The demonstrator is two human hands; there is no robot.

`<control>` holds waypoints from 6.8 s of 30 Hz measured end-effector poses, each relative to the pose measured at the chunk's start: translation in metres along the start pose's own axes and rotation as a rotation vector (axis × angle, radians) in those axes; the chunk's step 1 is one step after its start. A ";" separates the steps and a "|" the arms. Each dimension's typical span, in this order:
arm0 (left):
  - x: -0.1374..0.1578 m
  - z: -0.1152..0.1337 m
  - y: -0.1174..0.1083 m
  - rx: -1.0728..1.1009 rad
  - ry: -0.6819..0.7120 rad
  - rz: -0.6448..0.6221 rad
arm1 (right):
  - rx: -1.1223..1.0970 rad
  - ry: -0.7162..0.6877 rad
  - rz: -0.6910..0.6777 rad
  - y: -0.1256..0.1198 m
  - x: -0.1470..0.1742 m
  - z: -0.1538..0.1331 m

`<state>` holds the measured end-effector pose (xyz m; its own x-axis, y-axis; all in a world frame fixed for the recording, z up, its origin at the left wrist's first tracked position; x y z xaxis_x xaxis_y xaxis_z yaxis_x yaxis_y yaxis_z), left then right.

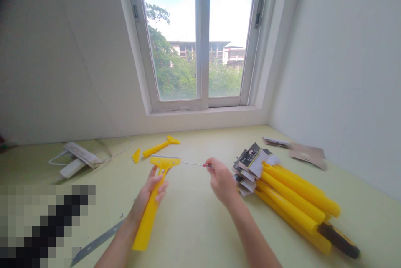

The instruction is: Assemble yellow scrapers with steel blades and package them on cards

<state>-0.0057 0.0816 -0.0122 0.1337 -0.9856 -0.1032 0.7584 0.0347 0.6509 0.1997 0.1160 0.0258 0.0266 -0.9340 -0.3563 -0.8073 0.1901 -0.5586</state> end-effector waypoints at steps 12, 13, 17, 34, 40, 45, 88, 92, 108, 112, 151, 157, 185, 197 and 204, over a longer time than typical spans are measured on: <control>0.002 -0.003 0.004 -0.222 0.029 -0.042 | -0.074 -0.153 -0.060 0.007 0.010 -0.020; 0.002 -0.003 0.004 -0.225 0.027 -0.046 | -0.070 -0.153 -0.059 0.006 0.010 -0.020; 0.002 -0.005 0.004 -0.231 -0.015 -0.083 | -0.045 -0.145 -0.053 0.006 0.010 -0.019; 0.004 -0.003 0.008 -0.253 0.021 -0.075 | 0.009 -0.172 -0.028 0.005 0.010 -0.019; 0.004 -0.003 0.008 -0.255 0.024 -0.068 | 0.026 -0.172 -0.019 0.005 0.009 -0.018; 0.005 -0.002 0.010 -0.268 0.026 -0.066 | 0.031 -0.181 -0.022 0.005 0.010 -0.019; 0.010 -0.004 0.010 -0.435 0.022 -0.077 | -0.005 -0.118 -0.058 -0.002 0.017 -0.030; 0.009 -0.005 0.010 -0.420 0.015 -0.093 | 0.042 -0.083 0.021 -0.006 0.013 -0.025; 0.009 -0.002 0.011 -0.385 -0.003 -0.082 | 0.071 -0.124 0.022 -0.001 0.015 -0.024; 0.010 -0.003 0.012 -0.385 0.001 -0.076 | 0.192 -0.106 0.077 -0.002 0.016 -0.022; 0.010 -0.004 0.015 -0.422 0.052 -0.101 | -0.025 0.040 -0.075 0.007 0.017 -0.024; 0.010 -0.003 0.010 -0.439 0.048 -0.060 | -0.114 -0.012 -0.115 0.008 0.018 -0.030; 0.008 -0.004 0.007 -0.450 0.044 -0.028 | 0.151 -0.031 0.054 0.004 0.018 -0.024; 0.011 -0.002 0.010 -0.411 0.039 -0.024 | 0.165 -0.101 0.036 0.008 0.021 -0.031; 0.010 -0.002 0.007 -0.412 0.042 -0.021 | 0.107 -0.152 -0.009 0.009 0.020 -0.031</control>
<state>0.0021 0.0726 -0.0100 0.1352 -0.9796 -0.1489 0.9519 0.0867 0.2939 0.1749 0.0900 0.0366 0.1290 -0.8808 -0.4555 -0.7395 0.2206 -0.6360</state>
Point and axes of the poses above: each hand's wrist, its own x-axis away from the middle knuckle, its own y-axis out of the palm, z = x × y, the point moved 6 cm from there along -x, towards the middle knuckle, and after that the axes turned 13 degrees about y, right-handed, at the moved point
